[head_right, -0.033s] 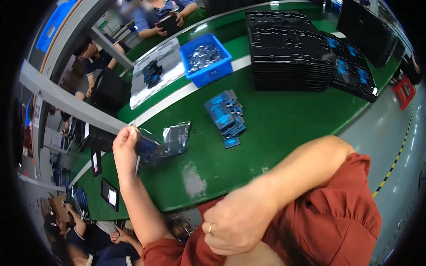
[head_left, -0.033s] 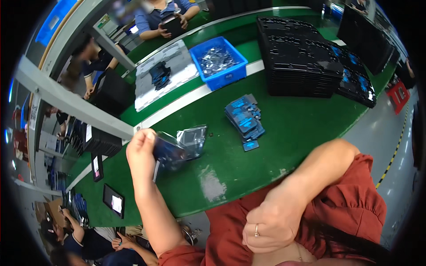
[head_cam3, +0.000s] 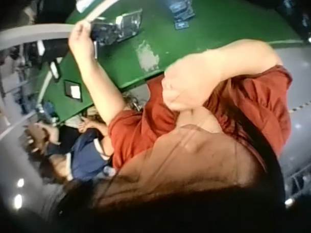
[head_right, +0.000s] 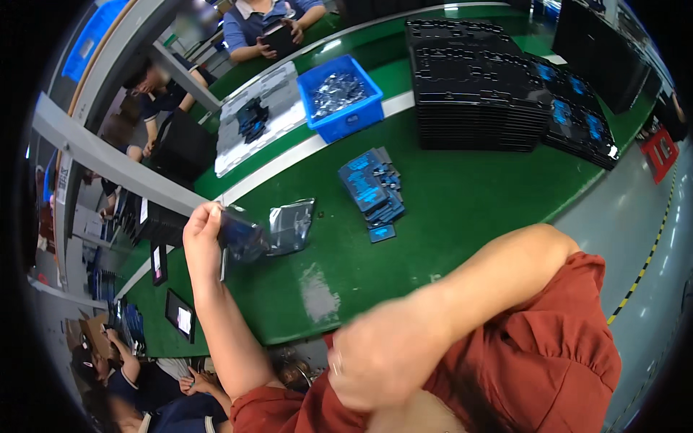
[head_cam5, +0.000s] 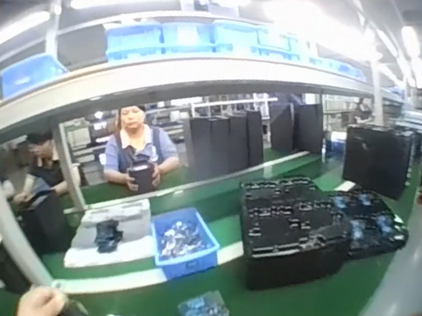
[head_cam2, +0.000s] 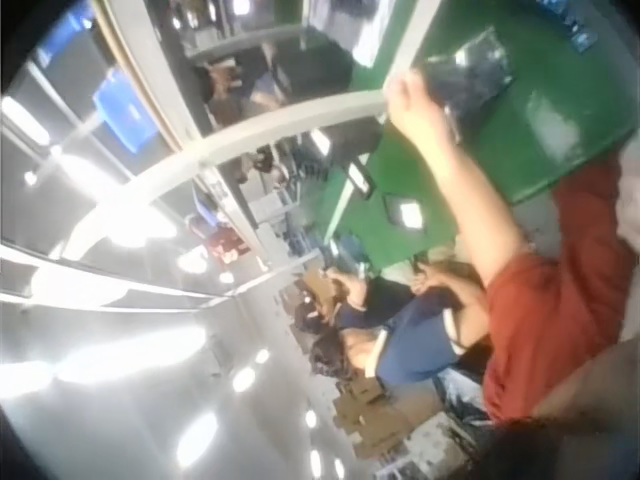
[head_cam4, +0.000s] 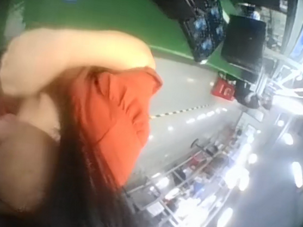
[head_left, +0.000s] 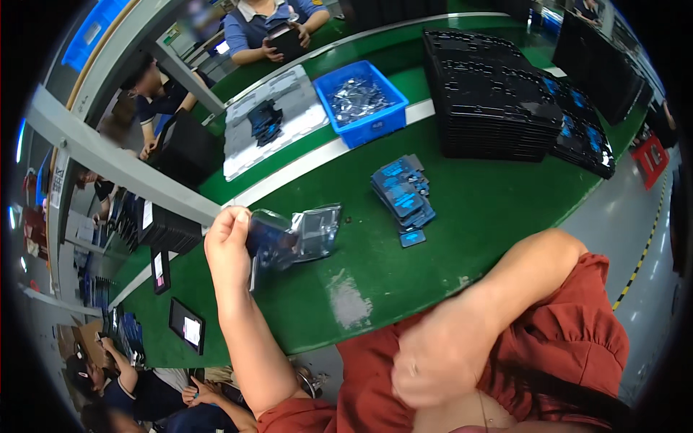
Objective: The person places small blue circuit boards into clear plastic bags and stacks them on the table. They also handle black plastic trays, moving them from a stack to the side of the workspace.
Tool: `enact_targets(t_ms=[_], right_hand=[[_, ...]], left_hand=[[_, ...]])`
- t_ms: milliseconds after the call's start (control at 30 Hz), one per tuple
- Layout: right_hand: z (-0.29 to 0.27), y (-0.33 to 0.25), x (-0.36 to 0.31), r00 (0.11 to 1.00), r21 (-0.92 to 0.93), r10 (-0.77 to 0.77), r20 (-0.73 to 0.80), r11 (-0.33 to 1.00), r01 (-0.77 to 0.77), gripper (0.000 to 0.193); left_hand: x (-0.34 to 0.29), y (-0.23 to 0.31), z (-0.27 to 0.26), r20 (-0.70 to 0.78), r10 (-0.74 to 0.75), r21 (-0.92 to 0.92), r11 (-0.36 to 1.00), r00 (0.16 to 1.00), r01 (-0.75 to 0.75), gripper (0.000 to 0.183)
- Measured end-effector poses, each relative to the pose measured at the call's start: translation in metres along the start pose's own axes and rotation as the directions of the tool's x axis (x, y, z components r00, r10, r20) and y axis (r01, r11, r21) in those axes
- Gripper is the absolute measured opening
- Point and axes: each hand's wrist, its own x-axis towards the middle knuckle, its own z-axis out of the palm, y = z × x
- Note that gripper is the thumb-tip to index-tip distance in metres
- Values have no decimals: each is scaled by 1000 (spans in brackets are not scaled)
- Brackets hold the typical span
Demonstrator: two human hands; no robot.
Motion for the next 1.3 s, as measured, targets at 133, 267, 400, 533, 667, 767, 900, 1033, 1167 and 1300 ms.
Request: enact_targets(t_ms=[133,267,400,533,667,767,900,1033,1167,1300], right_hand=[[-17,87,-23,830,-316,548,-97,774,-548,6],[-54,171,-54,723,-544,494,-483,477,-690,14],[-59,219,-85,560,-757,740,-373,107,-645,18],[-51,229,-92,457,-852,845,-279,2,-523,16],[-21,185,-46,714,-458,629,-306,561,-690,12],[-9,134,-20,800,-297,554,-230,743,-600,14],[5,113,-21,720,-203,655,-229,691,-694,12],[3,111,-25,596,-117,758,-265,588,-800,10],[0,105,-28,556,-134,803,-216,539,-831,11],[-2,103,-28,525,-53,830,-189,525,-849,13]], left_hand=[[5,27,28,67,286,-6,958,956,-286,13],[16,18,38,54,313,-116,945,948,-305,14],[16,-4,44,50,322,-125,941,945,-314,14],[11,-6,47,10,312,-55,949,950,-311,12],[6,-10,41,-46,278,26,961,960,-277,11],[6,-8,50,-46,325,-5,945,945,-326,10],[-1,1,53,-37,355,42,935,934,-353,10],[-4,-1,55,-20,361,68,931,933,-359,9],[-10,1,57,-11,386,96,919,922,-384,13],[-12,5,61,-20,427,155,894,904,-419,12]])
